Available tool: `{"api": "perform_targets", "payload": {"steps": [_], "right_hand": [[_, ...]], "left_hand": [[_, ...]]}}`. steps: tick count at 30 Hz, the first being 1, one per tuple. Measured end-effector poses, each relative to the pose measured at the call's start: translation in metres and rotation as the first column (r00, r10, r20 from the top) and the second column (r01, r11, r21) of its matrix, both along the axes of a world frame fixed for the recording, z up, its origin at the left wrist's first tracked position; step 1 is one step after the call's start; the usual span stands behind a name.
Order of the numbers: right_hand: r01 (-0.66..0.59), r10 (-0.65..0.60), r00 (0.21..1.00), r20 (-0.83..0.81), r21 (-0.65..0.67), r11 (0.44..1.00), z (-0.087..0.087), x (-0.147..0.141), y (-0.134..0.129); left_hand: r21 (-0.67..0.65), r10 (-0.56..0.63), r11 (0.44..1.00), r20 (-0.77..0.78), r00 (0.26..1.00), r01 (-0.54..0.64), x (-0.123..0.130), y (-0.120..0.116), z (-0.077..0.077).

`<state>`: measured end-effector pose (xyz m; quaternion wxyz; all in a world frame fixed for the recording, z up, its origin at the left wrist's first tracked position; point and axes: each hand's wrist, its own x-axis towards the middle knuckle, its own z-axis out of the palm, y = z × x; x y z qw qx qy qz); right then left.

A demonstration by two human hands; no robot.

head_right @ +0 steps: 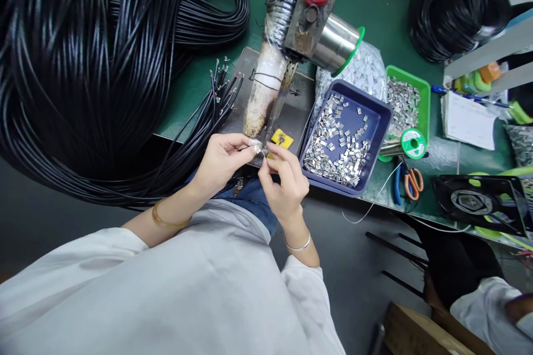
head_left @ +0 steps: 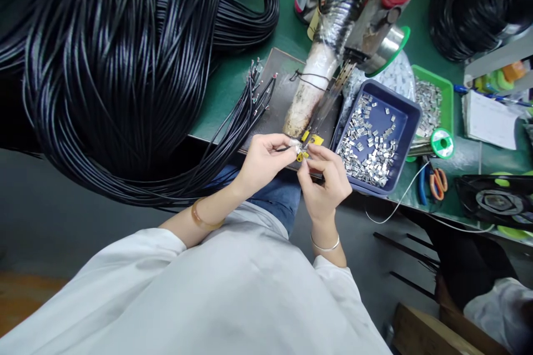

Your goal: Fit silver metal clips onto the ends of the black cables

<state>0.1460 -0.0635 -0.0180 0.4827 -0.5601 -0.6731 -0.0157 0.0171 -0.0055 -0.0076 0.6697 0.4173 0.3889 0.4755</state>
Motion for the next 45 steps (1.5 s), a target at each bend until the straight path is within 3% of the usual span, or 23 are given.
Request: {"api": "perform_targets", "payload": {"steps": [7,17,26,32,36,40,45], "right_hand": [[-0.023,0.023,1.000,0.010,0.004,1.000,-0.002,0.001,-0.001],[-0.021,0.021,1.000,0.010,0.036,0.999,0.002,0.000,0.001],[-0.038,0.038,0.998,-0.042,-0.003,0.999,0.002,0.000,-0.006],[-0.055,-0.015,0.942,-0.336,-0.199,0.978,0.016,0.005,-0.007],[-0.126,0.042,0.956,-0.291,-0.277,0.953,0.027,0.009,-0.009],[-0.170,0.091,0.972,-0.218,-0.376,0.911,0.025,0.007,-0.011],[-0.019,-0.037,0.965,-0.260,-0.211,0.977,0.013,0.003,-0.012]], "left_hand": [[-0.044,-0.023,0.999,0.016,1.000,0.024,-0.001,0.001,-0.005],[0.005,-0.020,1.000,0.056,0.998,0.020,-0.002,0.000,-0.003],[-0.011,-0.067,0.998,0.001,0.998,0.067,-0.003,-0.003,-0.004],[0.015,-0.194,0.981,-0.021,0.981,0.194,-0.010,-0.007,0.000],[0.050,-0.232,0.971,-0.052,0.971,0.234,-0.012,-0.012,0.000],[0.086,-0.214,0.971,-0.103,0.972,0.222,-0.013,-0.016,-0.002],[0.073,-0.178,0.981,-0.043,0.983,0.181,-0.012,-0.013,-0.005]]}}
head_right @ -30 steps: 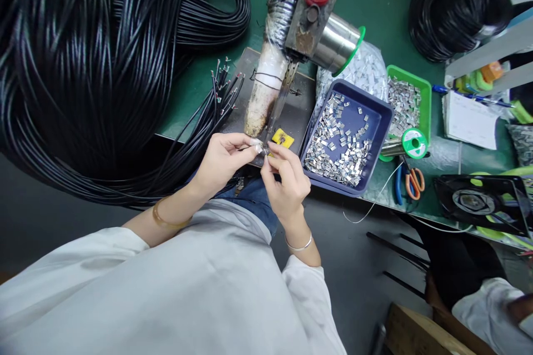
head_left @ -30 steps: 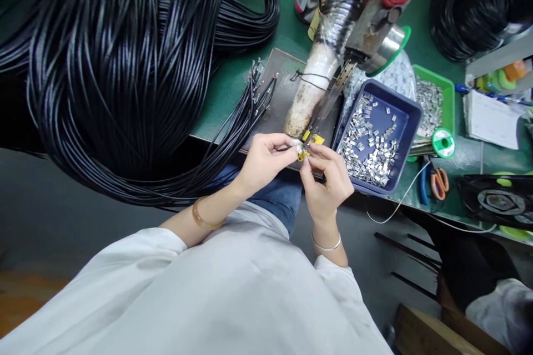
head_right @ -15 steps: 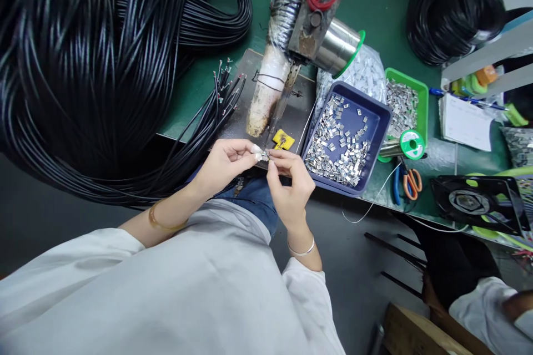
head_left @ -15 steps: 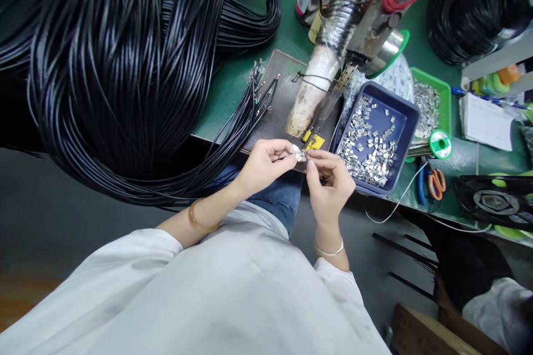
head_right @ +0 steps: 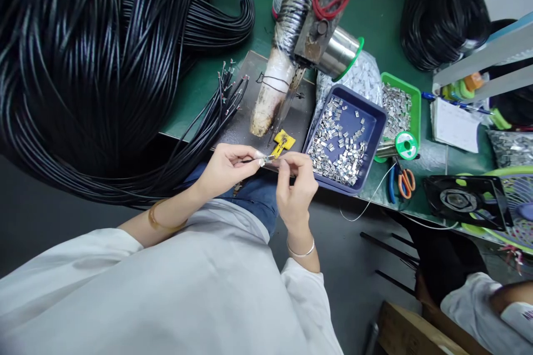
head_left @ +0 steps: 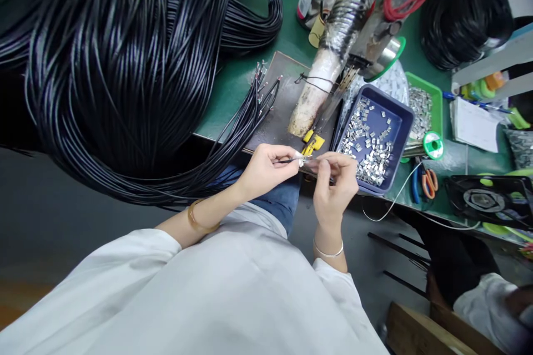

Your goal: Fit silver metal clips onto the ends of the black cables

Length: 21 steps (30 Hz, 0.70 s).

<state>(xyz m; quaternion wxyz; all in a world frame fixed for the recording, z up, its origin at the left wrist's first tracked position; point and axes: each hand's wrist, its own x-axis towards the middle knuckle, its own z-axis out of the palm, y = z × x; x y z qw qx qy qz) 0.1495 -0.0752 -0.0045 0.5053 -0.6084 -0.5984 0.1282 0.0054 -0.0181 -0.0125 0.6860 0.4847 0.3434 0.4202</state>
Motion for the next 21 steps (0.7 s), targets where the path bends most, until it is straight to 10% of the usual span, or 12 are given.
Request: {"api": "perform_targets", "payload": {"steps": [8,21], "right_hand": [[-0.056,-0.017,0.943,0.332,0.208,0.977,-0.010,-0.002,0.005],[0.030,-0.082,0.967,0.240,0.214,0.976,-0.014,-0.005,0.016]], "left_hand": [[0.001,0.055,0.998,0.019,0.998,-0.055,0.005,0.007,-0.001],[0.028,0.107,0.994,-0.077,0.991,-0.105,0.010,0.013,0.001]]}}
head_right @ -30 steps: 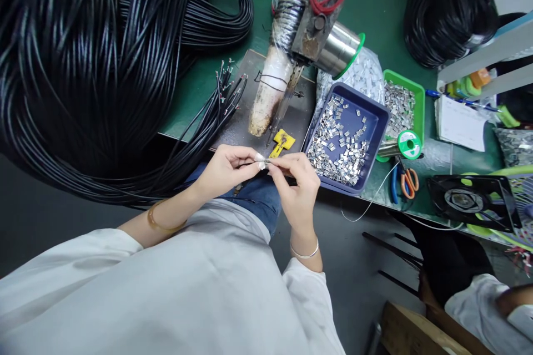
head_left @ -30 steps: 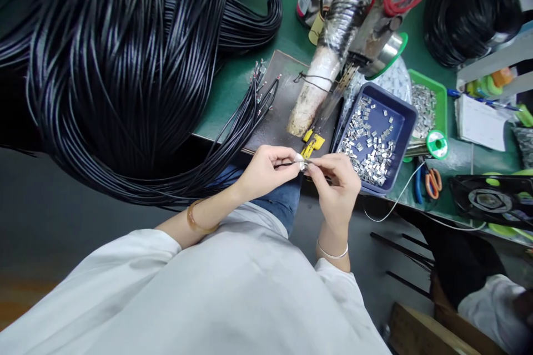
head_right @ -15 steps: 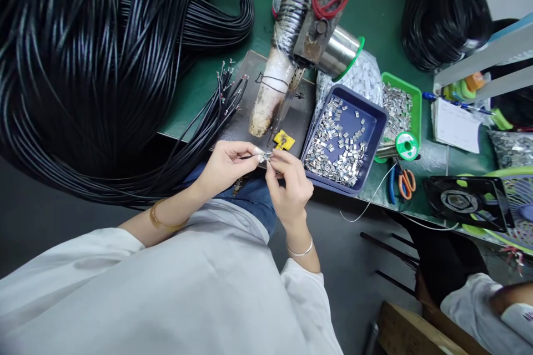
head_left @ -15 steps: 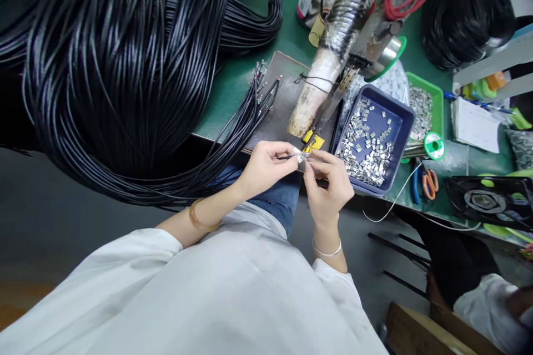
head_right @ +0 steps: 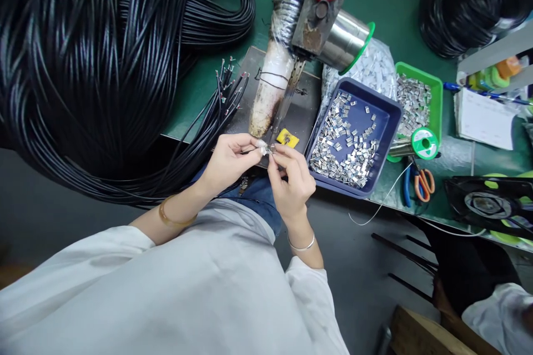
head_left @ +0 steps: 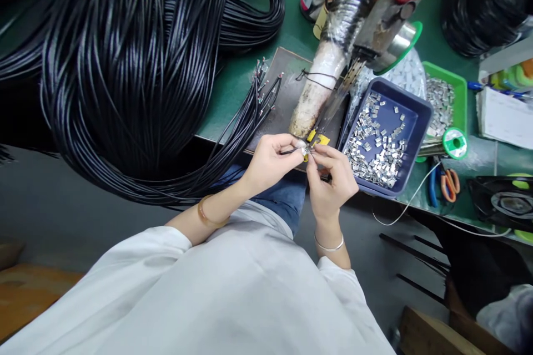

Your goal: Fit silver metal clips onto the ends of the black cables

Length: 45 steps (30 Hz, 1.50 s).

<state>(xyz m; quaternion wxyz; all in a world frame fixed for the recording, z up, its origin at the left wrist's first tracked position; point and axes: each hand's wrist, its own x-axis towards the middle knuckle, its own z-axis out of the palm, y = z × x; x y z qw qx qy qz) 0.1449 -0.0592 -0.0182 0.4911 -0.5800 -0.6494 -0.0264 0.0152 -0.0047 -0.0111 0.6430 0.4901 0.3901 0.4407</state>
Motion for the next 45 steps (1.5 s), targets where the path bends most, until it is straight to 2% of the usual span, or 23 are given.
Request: {"api": "perform_targets", "payload": {"steps": [8,12,15,18,21,23,25,28,31,33,35,37,40,42,45], "right_hand": [[-0.071,0.070,0.997,0.026,0.022,0.997,-0.002,0.000,-0.005],[-0.058,0.058,0.997,0.055,-0.006,0.998,-0.003,0.002,-0.007],[-0.040,0.040,0.999,0.005,-0.056,0.998,0.001,0.003,-0.007],[-0.046,0.032,0.994,-0.109,-0.128,0.991,0.006,0.004,-0.005],[-0.069,0.014,0.966,-0.258,-0.205,0.976,0.008,0.007,-0.004],[-0.145,0.043,0.933,-0.356,-0.264,0.954,0.009,0.009,-0.003],[-0.220,0.093,0.915,-0.393,-0.290,0.931,0.010,0.011,-0.003],[-0.221,0.171,0.958,-0.232,-0.208,0.953,0.010,0.013,-0.005],[-0.175,0.174,0.985,-0.019,-0.113,0.978,0.010,0.013,-0.007],[-0.159,0.149,0.986,-0.070,-0.166,0.973,0.010,0.013,-0.007],[-0.192,0.141,0.968,-0.205,-0.254,0.948,0.010,0.014,-0.007],[-0.222,0.157,0.957,-0.245,-0.267,0.938,0.010,0.013,-0.007],[-0.190,0.184,0.981,-0.059,-0.137,0.972,0.007,0.012,-0.006],[-0.160,0.162,0.986,0.025,-0.077,0.984,0.004,0.010,-0.008],[-0.057,0.051,0.995,-0.087,-0.076,0.995,0.002,0.006,-0.011]], "left_hand": [[-0.063,-0.042,0.997,0.036,0.998,0.045,-0.003,0.003,0.003],[-0.034,-0.070,0.997,0.018,0.997,0.071,-0.005,0.004,0.001],[0.006,-0.122,0.993,-0.003,0.993,0.122,-0.005,-0.001,-0.001],[0.081,-0.134,0.987,-0.079,0.988,0.141,-0.007,-0.007,-0.002],[0.249,-0.059,0.962,-0.214,0.975,0.113,-0.011,-0.012,-0.002],[0.359,-0.041,0.923,-0.258,0.965,0.135,-0.015,-0.015,-0.002],[0.405,-0.064,0.899,-0.251,0.966,0.165,-0.018,-0.018,-0.004],[0.385,-0.106,0.903,-0.225,0.969,0.188,-0.019,-0.020,-0.007],[0.358,-0.107,0.917,-0.200,0.974,0.175,-0.019,-0.019,-0.007],[0.315,-0.146,0.930,-0.160,0.976,0.191,-0.020,-0.018,-0.005],[0.238,-0.233,0.938,-0.104,0.967,0.251,-0.022,-0.016,-0.003],[0.165,-0.285,0.943,-0.055,0.957,0.290,-0.022,-0.016,-0.002],[0.130,-0.205,0.969,-0.047,0.978,0.210,-0.021,-0.019,-0.004],[0.176,-0.123,0.975,-0.092,0.988,0.138,-0.019,-0.022,-0.006],[0.275,-0.030,0.958,-0.162,0.986,0.074,-0.015,-0.024,-0.008]]}}
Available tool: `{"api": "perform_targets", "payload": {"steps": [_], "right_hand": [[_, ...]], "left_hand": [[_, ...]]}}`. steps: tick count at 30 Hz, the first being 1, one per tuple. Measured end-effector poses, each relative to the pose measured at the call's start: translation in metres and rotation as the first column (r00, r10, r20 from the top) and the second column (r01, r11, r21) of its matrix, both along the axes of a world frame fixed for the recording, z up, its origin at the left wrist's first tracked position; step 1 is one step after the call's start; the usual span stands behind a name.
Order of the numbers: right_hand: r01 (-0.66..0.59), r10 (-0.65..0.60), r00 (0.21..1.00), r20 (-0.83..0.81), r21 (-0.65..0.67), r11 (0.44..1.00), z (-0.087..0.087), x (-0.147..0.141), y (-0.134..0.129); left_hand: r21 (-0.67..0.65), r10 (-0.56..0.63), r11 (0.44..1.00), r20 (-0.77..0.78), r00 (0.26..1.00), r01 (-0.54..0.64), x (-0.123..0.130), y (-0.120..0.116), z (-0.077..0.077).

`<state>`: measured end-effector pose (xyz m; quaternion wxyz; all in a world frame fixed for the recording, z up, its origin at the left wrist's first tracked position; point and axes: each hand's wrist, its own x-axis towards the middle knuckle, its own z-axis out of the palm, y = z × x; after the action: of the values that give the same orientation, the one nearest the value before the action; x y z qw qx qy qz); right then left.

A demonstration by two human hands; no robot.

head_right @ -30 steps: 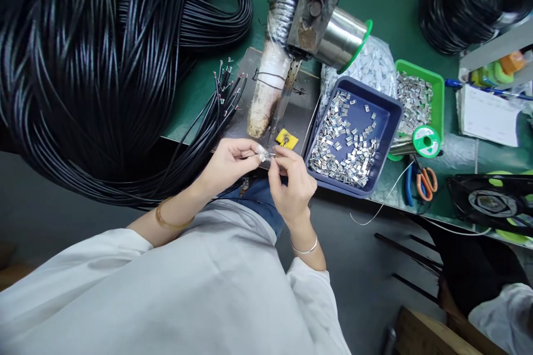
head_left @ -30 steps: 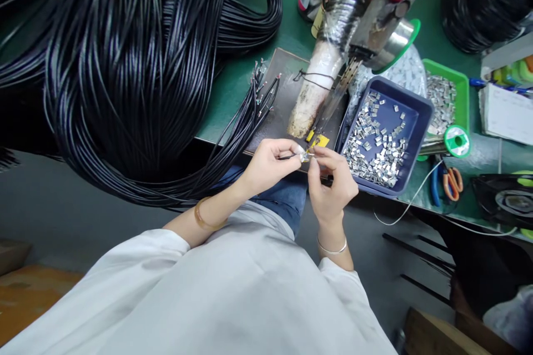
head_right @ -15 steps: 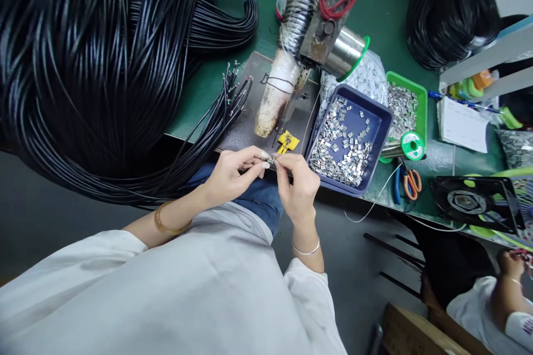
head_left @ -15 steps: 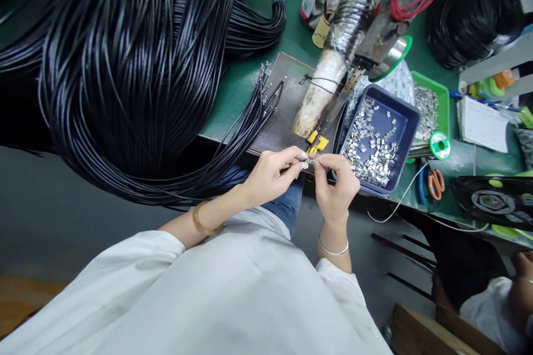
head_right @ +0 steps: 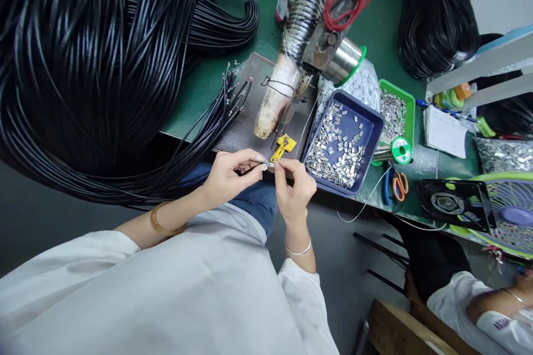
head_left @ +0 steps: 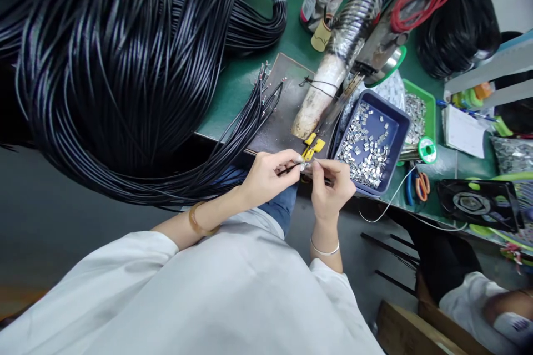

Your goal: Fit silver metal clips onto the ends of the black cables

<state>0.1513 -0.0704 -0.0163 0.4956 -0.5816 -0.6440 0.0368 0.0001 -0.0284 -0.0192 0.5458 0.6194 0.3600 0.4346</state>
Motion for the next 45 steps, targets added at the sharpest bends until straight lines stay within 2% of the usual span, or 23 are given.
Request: {"api": "perform_targets", "payload": {"steps": [2,4,6,8,11,13,16,21,30,36,42,45], "right_hand": [[0.079,-0.069,0.988,-0.141,0.062,0.995,0.000,-0.002,-0.002],[0.130,-0.086,0.963,-0.255,0.160,0.978,0.001,-0.002,-0.003],[0.157,-0.099,0.954,-0.284,0.189,0.969,0.000,-0.002,-0.003],[0.142,-0.110,0.970,-0.217,0.139,0.980,-0.002,-0.002,-0.002],[0.047,-0.043,0.998,-0.051,0.082,0.996,-0.006,-0.002,-0.001],[0.011,-0.015,0.999,0.042,0.104,0.995,-0.009,-0.004,0.000],[0.021,-0.037,0.993,0.114,0.143,0.989,-0.013,-0.006,0.001],[0.012,-0.026,0.992,0.123,0.115,0.993,-0.016,-0.006,0.002],[-0.046,0.047,0.999,-0.026,0.066,0.997,-0.019,-0.006,0.003],[-0.020,0.022,0.999,-0.034,0.078,0.997,-0.015,-0.007,0.006],[0.017,-0.019,1.000,0.019,0.092,0.996,-0.009,-0.008,0.006],[0.007,-0.012,0.999,0.040,0.119,0.993,-0.011,-0.008,0.005]], "left_hand": [[-0.022,0.030,0.999,0.010,1.000,-0.029,0.002,0.001,-0.001],[-0.106,0.043,0.994,0.049,0.998,-0.038,0.004,0.002,-0.003],[-0.176,0.040,0.984,0.089,0.995,-0.023,0.006,0.004,-0.005],[-0.212,0.027,0.977,0.125,0.992,0.000,0.007,0.007,-0.006],[-0.243,0.017,0.970,0.162,0.987,0.023,0.010,0.009,-0.007],[-0.253,0.020,0.967,0.186,0.982,0.028,0.011,0.011,-0.007],[-0.270,0.032,0.962,0.225,0.974,0.031,0.013,0.014,-0.005],[-0.306,0.053,0.952,0.195,0.979,0.009,0.012,0.019,-0.001],[-0.264,0.086,0.964,0.163,0.983,-0.040,0.014,0.022,0.004],[-0.205,0.100,0.975,0.092,0.991,-0.079,0.015,0.019,0.001],[-0.161,0.070,0.986,0.121,0.990,-0.050,0.013,0.020,0.004],[-0.183,0.073,0.982,0.118,0.990,-0.050,0.012,0.021,0.005]]}}
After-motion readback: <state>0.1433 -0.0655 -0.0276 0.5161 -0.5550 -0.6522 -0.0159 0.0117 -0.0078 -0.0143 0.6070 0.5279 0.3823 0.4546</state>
